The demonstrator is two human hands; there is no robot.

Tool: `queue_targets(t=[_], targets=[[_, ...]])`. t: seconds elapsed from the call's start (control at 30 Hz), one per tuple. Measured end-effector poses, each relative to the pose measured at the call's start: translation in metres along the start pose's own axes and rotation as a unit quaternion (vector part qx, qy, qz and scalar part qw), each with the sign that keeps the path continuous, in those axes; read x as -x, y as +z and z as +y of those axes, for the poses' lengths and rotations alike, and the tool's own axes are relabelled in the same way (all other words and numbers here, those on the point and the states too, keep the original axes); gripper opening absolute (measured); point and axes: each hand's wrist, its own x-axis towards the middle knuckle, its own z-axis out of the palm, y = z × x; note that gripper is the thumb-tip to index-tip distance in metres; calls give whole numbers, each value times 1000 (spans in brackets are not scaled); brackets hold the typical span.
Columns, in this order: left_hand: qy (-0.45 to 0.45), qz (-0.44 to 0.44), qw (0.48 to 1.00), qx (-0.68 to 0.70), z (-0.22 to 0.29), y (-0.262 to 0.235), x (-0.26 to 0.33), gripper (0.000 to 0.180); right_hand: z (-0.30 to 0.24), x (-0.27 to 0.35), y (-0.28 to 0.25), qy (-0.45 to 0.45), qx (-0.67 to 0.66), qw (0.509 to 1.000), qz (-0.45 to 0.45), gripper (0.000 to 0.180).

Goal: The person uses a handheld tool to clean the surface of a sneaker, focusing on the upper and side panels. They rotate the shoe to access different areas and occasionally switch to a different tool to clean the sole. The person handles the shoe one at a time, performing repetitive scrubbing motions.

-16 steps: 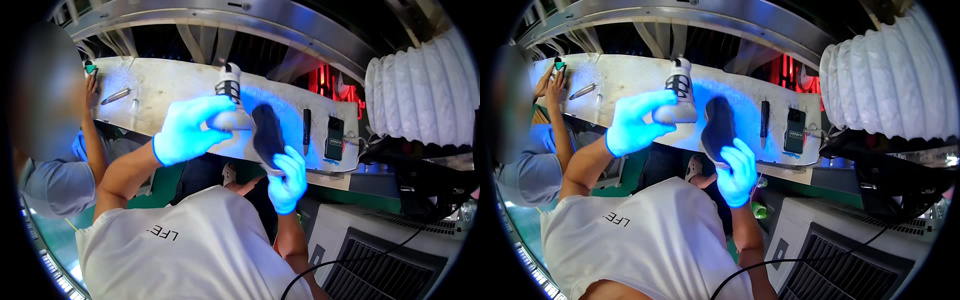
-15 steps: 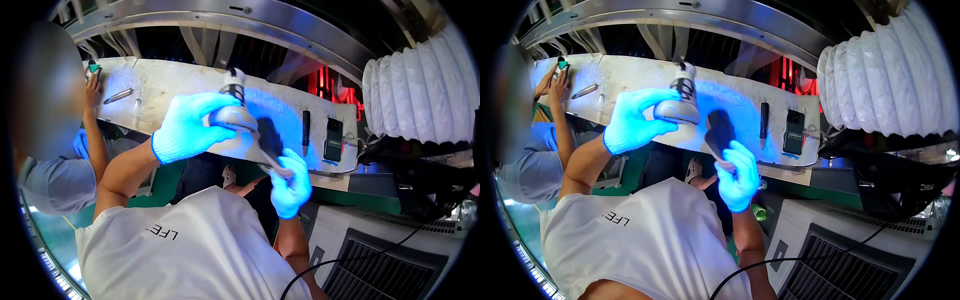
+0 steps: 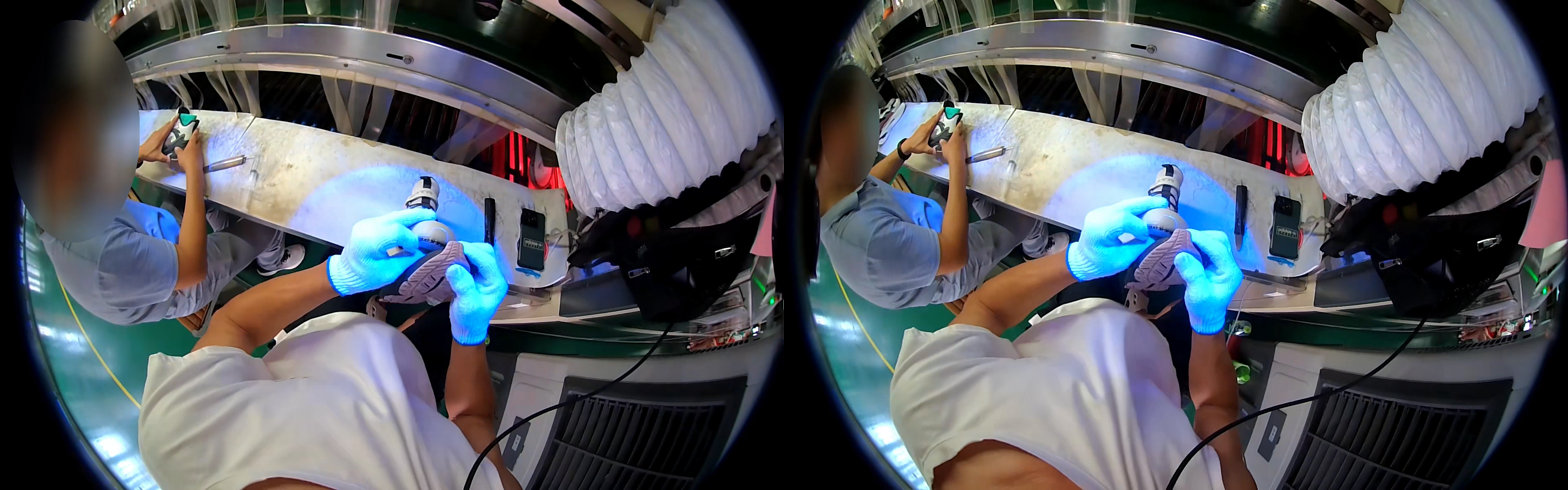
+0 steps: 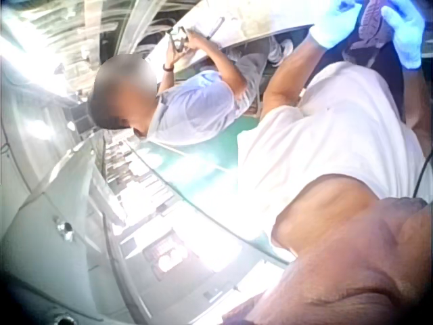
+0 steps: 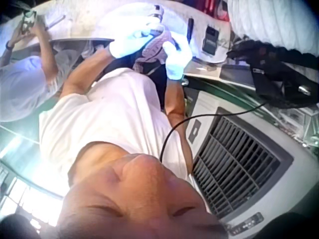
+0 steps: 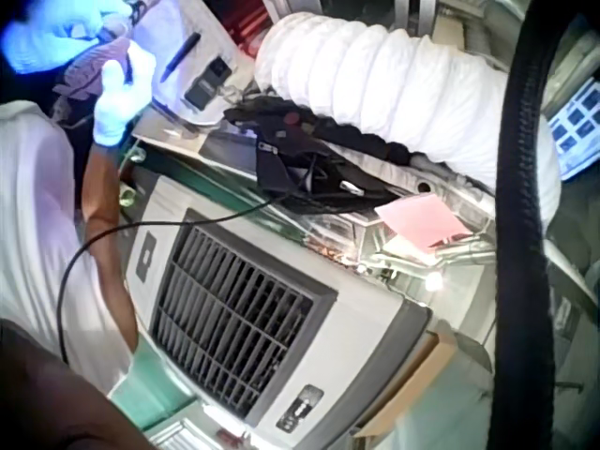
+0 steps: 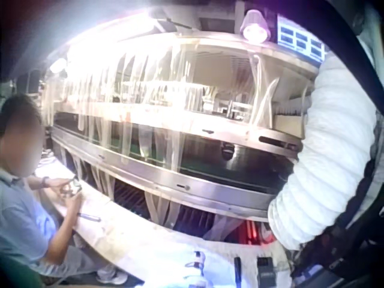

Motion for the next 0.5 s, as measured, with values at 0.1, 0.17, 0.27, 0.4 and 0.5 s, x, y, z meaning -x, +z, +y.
queue_targets(t=[0.1, 0.17, 0.27, 0.4, 0.5], targets=[[-8, -7, 1000, 17, 9, -6, 4, 24, 4, 4, 4, 21, -48, 999, 6, 34], [-57, -13, 997, 58, 18, -12, 14, 20, 5, 10, 8, 26, -63, 998, 9, 35], [-124, 17, 982, 140, 27, -13, 31, 18, 2, 17, 17, 14, -10, 1000, 10, 37], [-166, 95, 968, 159, 48, -3, 34, 29, -5, 28, 30, -8, 27, 999, 20, 36], [-205, 109, 962, 147, 50, 2, 38, 33, -6, 30, 34, -38, 98, 994, 20, 35]])
